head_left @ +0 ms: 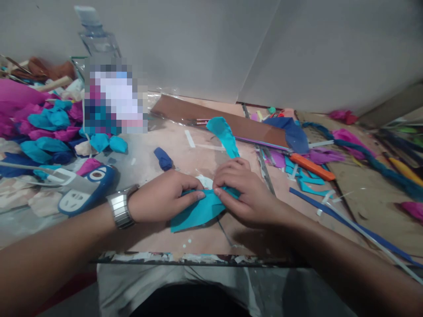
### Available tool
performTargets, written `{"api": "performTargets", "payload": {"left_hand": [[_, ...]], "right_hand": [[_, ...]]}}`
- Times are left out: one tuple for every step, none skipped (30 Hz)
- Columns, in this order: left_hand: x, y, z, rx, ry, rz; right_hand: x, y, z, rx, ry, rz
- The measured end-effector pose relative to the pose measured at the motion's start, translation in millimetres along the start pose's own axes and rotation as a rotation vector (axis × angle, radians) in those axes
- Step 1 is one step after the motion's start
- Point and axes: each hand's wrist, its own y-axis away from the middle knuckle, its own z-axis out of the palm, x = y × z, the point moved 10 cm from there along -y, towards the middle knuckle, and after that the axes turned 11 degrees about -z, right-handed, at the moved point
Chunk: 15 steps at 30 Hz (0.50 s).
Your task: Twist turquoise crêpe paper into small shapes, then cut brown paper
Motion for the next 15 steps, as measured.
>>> {"api": "performTargets", "payload": {"left_hand": [[-1,0,0.8,-0.007,0.0,-0.005],[-1,0,1.5,-0.011,0.002,-0.01],[-1,0,2.2,-0.015,0.006,-0.015],[-2,0,3.2,-0.023,0.015,-0.018],[-2,0,4.5,-0.035,0.025,-0.022],[-3,0,6.3,-0.053,0.039,-0.026],[-4,0,9.0,-0.081,0.049,-0.032],[-5,0,11.3,-0.107,0.058,-0.037],[-7,0,14.3,-0.139,0.069,-0.048],[-9,0,16.1,-0.163,0.082,-0.052],[-10,0,17.5,-0.182,0.102,-0.054],[-11,0,18.5,-0.2,0.125,-0.053],[-11,0,19.3,-0.217,0.155,-0.05],[-12,1,20.4,-0.239,0.19,-0.05],[-12,1,21.9,-0.267,0.226,-0.057]], "right_hand": [[0,0,1,-0.002,-0.007,-0.001],[-1,1,2,-0.001,-0.011,-0.005],[-2,1,2,0.001,-0.01,-0.01],[-2,1,2,0.003,-0.006,-0.017],[-3,2,2,0.009,0.0,-0.027],[-3,2,2,0.015,0.006,-0.035],[-3,2,1,0.025,0.013,-0.039],[-3,2,0,0.036,0.016,-0.039],[-2,2,-1,0.045,0.014,-0.038],[-2,2,-2,0.054,0.007,-0.04],[-2,2,-2,0.059,-0.001,-0.045],[-3,1,-2,0.062,-0.011,-0.057],[-4,1,-2,0.065,-0.02,-0.078],[-7,0,-2,0.069,-0.028,-0.104],[-9,0,-3,0.076,-0.029,-0.128]]}}
